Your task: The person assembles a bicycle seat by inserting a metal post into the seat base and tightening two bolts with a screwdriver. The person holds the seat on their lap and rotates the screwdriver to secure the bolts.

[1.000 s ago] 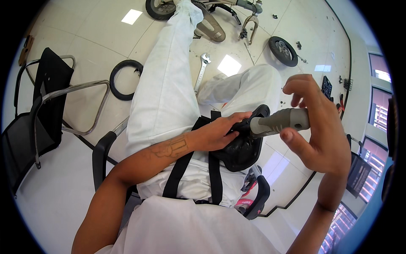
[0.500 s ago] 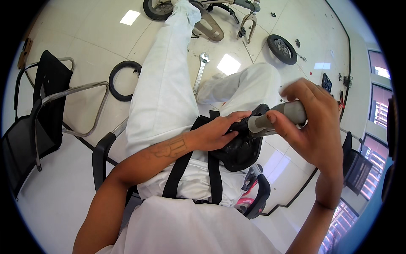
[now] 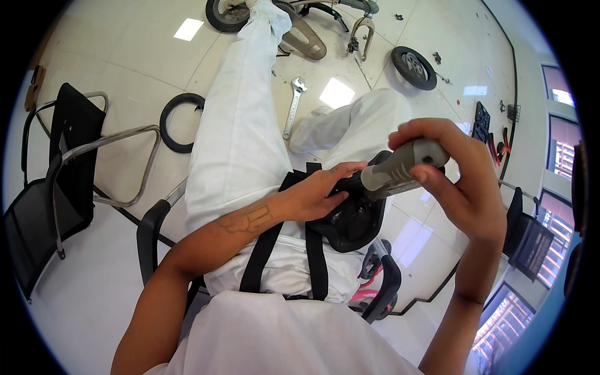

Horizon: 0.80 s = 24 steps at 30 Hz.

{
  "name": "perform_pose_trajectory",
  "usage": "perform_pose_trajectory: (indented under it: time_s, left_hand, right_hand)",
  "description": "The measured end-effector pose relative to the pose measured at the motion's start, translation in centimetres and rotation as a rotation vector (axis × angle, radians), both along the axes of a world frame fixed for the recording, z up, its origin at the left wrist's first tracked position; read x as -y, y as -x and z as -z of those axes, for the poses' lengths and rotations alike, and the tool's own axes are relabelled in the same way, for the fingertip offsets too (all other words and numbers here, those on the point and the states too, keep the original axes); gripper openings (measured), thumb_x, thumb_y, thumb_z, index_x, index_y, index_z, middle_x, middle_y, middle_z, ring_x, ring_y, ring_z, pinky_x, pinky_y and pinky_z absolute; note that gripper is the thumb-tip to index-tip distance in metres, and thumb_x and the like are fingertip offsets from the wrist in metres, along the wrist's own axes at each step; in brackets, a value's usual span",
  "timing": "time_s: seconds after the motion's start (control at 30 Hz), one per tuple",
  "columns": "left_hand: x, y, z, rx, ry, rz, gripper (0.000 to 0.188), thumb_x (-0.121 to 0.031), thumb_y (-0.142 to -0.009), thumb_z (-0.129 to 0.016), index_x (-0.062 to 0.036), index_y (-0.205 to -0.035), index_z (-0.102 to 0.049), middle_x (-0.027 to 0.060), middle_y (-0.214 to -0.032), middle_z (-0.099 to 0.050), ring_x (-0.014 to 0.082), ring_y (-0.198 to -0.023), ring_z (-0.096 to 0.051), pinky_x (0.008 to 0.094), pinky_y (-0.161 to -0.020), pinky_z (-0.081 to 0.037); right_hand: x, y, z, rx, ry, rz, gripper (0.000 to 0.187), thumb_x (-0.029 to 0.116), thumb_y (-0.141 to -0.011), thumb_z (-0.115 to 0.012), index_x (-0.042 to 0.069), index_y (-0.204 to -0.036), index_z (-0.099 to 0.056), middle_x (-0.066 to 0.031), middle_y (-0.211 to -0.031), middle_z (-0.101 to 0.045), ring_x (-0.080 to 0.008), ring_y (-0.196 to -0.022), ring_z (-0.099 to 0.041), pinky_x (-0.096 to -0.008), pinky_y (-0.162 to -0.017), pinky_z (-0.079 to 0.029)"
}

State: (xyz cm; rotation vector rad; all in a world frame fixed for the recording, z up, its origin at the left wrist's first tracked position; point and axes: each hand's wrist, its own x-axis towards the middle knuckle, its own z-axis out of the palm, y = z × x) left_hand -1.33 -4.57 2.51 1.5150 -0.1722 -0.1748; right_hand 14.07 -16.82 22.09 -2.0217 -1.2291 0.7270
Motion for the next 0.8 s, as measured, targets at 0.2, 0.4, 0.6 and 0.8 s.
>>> perform_pose_trajectory:
  time_s: [0.2, 0.4, 0.6, 0.8]
  left_hand:
    - [-0.4, -0.1, -1.4, -0.106, -0.074, 0.051, 0.065, 0.007, -0.085, -0.054, -0.0098, -0.143, -0.03, 0.0185, -0.127, -0.056, 0.0384, -0.119, -0.054, 0.041, -0.101, -0.042]
    - [-0.5, 0.0, -1.3, -0.086, 0.002, 0.029, 0.065, 0.009, -0.085, -0.053, -0.0092, -0.143, -0.03, 0.0172, -0.128, -0.056, 0.0344, -0.12, -0.055, 0.0376, -0.101, -0.041]
    - [-0.2, -0.1, -0.9, 0.0, -0.045, 0.005, 0.066, 0.01, -0.085, -0.053, -0.0087, -0.143, -0.03, 0.0183, -0.123, -0.059, 0.0345, -0.12, -0.055, 0.0378, -0.101, -0.041]
    - [0.0, 0.0, 0.2, 0.018, -0.155, 0.006, 0.06, 0.004, -0.086, -0.056, -0.0061, -0.14, -0.033, 0.0202, -0.12, -0.06, 0.0369, -0.114, -0.058, 0.0392, -0.098, -0.043]
  right_hand:
    - [-0.4, 1.8, -0.6, 0.446, 0.194, 0.082, 0.041, 0.033, -0.075, -0.078, 0.0, -0.091, -0.059, -0.01, -0.073, -0.06, -0.0209, -0.062, -0.059, -0.0294, -0.061, -0.046]
    - [-0.5, 1.5, 0.7, 0.126, -0.231, -0.045, 0.045, 0.033, -0.084, -0.067, -0.001, -0.111, -0.056, -0.0154, -0.096, -0.063, -0.0279, -0.079, -0.061, -0.0312, -0.073, -0.047]
    - [0.5, 0.5, 0.0, 0.105, -0.03, -0.063, 0.038, 0.03, -0.079, -0.073, 0.002, -0.101, -0.06, -0.0106, -0.085, -0.065, -0.0233, -0.072, -0.061, -0.0294, -0.067, -0.045]
    - [-0.2, 1.6, -1.1, 0.525, 0.268, 0.017, 0.039, 0.032, -0.075, -0.078, 0.004, -0.097, -0.063, -0.0077, -0.081, -0.066, -0.0232, -0.07, -0.059, -0.0322, -0.065, -0.045]
